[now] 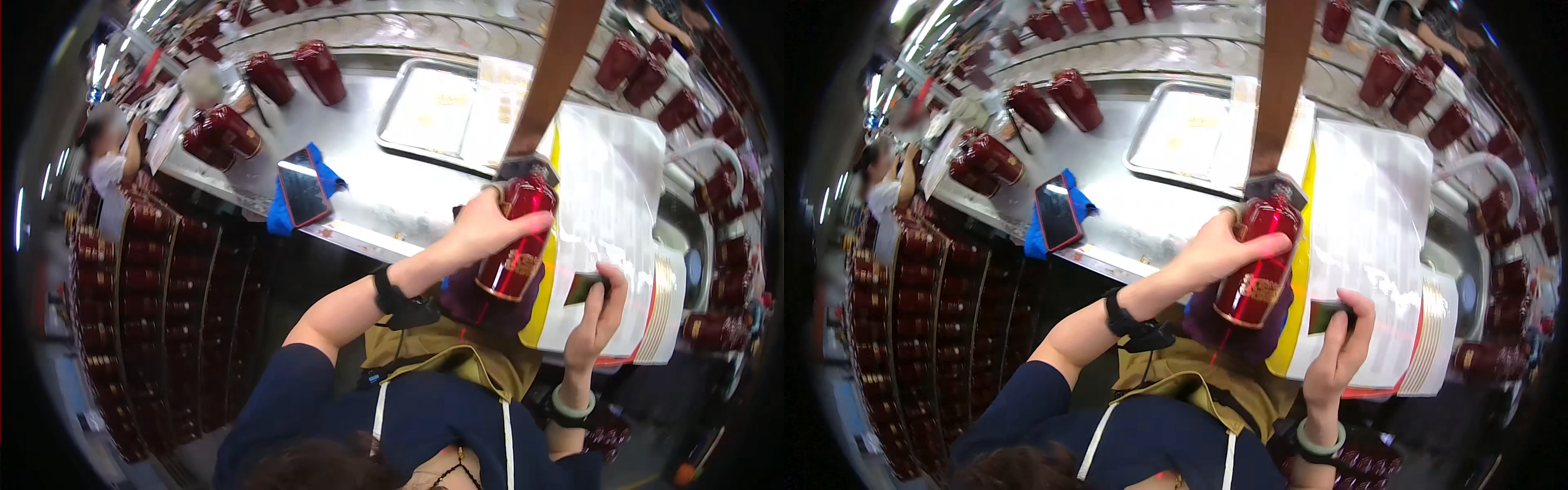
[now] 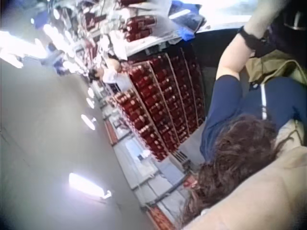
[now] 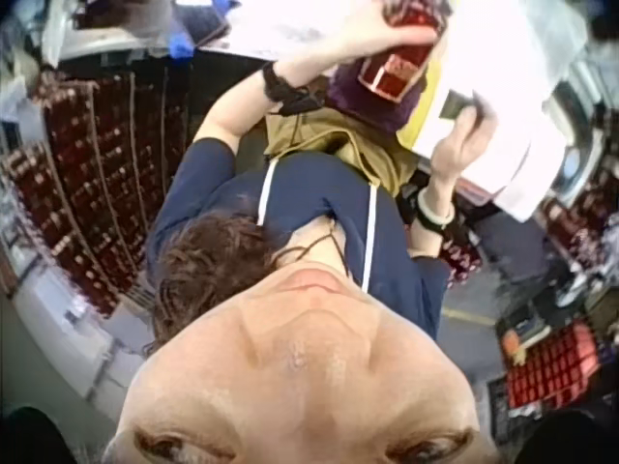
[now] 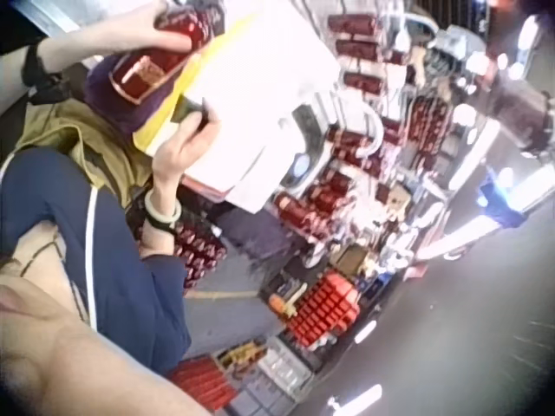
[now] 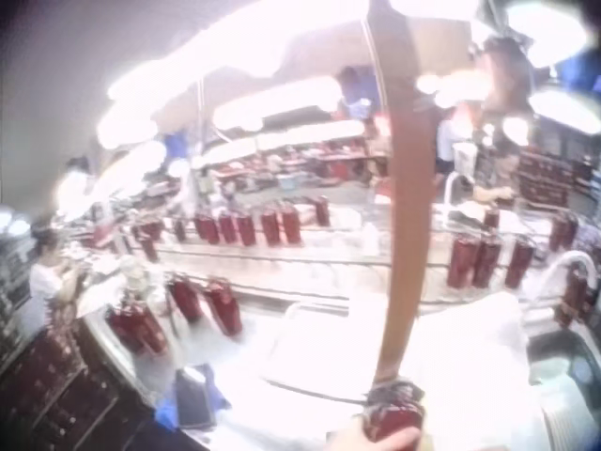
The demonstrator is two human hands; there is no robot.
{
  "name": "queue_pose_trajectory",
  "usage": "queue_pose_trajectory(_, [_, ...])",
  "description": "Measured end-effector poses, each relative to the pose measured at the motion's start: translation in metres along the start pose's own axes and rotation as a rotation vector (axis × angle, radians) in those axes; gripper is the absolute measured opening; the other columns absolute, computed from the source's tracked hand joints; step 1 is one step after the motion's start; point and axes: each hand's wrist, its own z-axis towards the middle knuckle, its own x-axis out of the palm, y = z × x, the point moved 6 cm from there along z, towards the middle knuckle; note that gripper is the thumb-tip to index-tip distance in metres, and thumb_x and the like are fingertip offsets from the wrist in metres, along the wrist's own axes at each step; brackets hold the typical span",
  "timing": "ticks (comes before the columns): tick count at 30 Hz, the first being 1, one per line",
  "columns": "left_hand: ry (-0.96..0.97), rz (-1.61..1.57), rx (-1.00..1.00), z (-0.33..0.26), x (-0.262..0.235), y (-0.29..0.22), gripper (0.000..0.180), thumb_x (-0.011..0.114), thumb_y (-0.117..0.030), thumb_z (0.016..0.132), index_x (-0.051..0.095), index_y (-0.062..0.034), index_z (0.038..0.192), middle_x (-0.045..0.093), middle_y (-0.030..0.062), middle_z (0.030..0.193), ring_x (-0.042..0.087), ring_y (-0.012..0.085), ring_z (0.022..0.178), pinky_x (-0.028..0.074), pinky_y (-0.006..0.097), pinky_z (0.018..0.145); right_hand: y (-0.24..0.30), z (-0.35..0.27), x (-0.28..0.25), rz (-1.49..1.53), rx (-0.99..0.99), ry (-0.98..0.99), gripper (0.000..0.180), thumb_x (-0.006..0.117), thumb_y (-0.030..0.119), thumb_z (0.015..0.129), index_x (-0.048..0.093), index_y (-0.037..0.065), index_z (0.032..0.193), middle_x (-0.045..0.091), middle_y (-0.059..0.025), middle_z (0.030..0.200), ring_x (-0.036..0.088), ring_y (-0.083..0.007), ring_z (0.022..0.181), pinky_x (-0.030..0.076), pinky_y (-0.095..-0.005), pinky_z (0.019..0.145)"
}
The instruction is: Manually applying decorative labels and cleaning the surface of liquor bottles in a factory production line.
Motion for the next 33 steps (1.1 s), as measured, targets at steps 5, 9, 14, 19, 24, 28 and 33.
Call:
queue_pose_trajectory(5, [0.27, -0.432, -0.209, -0.008, 0.012, 0.015, 0.052, 0.086, -0.03, 0.086, 0.066, 0.0001, 0.124, 0.074, 0.0105, 0.113, 0.072, 0.0176, 0.098, 0.058, 0.035, 0.089, 0.002, -0.001, 0.017, 0.142, 0.084, -0.018, 0.027, 0.042, 0.004, 0.106, 0.056, -0.003, 0.127, 0.057, -0.0074, 0.117, 0.052, -0.0142, 0.102, 0.042, -0.028, 0.093])
queue_pose_trajectory(9, [0.203, -0.593, -0.201, -0.041, -0.04, 0.013, 0.052, 0.083, -0.027, 0.089, 0.065, -0.0001, 0.13, 0.073, 0.0094, 0.117, 0.069, 0.0165, 0.105, 0.054, 0.036, 0.098, 0.004, 0.01, 0.016, 0.132, 0.031, -0.02, 0.027, 0.042, 0.007, 0.107, 0.056, -0.003, 0.128, 0.056, -0.0071, 0.119, 0.052, -0.0143, 0.104, 0.042, -0.0272, 0.094])
queue_pose_trajectory(14, [-0.495, -0.256, 0.254, -0.06, -0.213, -0.04, 0.057, 0.093, -0.026, 0.079, 0.067, 0.0046, 0.119, 0.074, 0.011, 0.11, 0.07, 0.0159, 0.1, 0.056, 0.035, 0.091, -0.011, 0.011, 0.017, 0.099, 0.1, -0.003, 0.027, 0.042, 0.009, 0.108, 0.056, -0.002, 0.129, 0.056, -0.0074, 0.118, 0.053, -0.0145, 0.105, 0.043, -0.0279, 0.095])
queue_pose_trajectory(19, [-1.38, 0.174, 0.714, -0.097, -0.371, -0.046, 0.064, 0.099, -0.031, 0.067, 0.068, 0.0079, 0.107, 0.073, 0.014, 0.104, 0.071, 0.0238, 0.09, 0.058, 0.038, 0.085, -0.01, 0.006, 0.033, 0.062, 0.098, 0.028, 0.027, 0.043, 0.01, 0.108, 0.056, -0.002, 0.129, 0.057, -0.0075, 0.116, 0.055, -0.0148, 0.1, 0.044, -0.0285, 0.091])
queue_pose_trajectory(24, [-1.745, 0.558, 0.569, -0.124, -0.441, -0.019, 0.076, 0.099, -0.04, 0.061, 0.068, 0.0094, 0.109, 0.073, 0.0205, 0.106, 0.073, 0.0332, 0.095, 0.057, 0.043, 0.089, -0.014, 0.003, 0.049, 0.176, 0.176, 0.098, 0.025, 0.044, 0.01, 0.108, 0.058, -0.001, 0.126, 0.057, -0.0058, 0.114, 0.054, -0.0132, 0.102, 0.043, -0.0275, 0.093])
queue_pose_trajectory(28, [-1.788, 0.552, 0.488, -0.111, -0.471, 0.01, 0.074, 0.099, -0.041, 0.06, 0.068, 0.0073, 0.107, 0.074, 0.0202, 0.106, 0.073, 0.0348, 0.095, 0.057, 0.045, 0.088, -0.002, 0.008, 0.061, 0.096, 0.098, 0.127, 0.023, 0.044, 0.01, 0.109, 0.057, -0.001, 0.123, 0.056, -0.005, 0.113, 0.053, -0.0129, 0.101, 0.043, -0.0269, 0.091])
queue_pose_trajectory(33, [-1.813, 0.486, 0.324, -0.111, -0.485, 0.028, 0.075, 0.099, -0.042, 0.06, 0.068, 0.0071, 0.107, 0.073, 0.0221, 0.107, 0.073, 0.0364, 0.1, 0.056, 0.045, 0.09, 0.005, 0.006, 0.071, 0.115, 0.103, 0.138, 0.023, 0.044, 0.011, 0.109, 0.057, -0.001, 0.124, 0.055, -0.0049, 0.113, 0.053, -0.0132, 0.101, 0.042, -0.0274, 0.093])
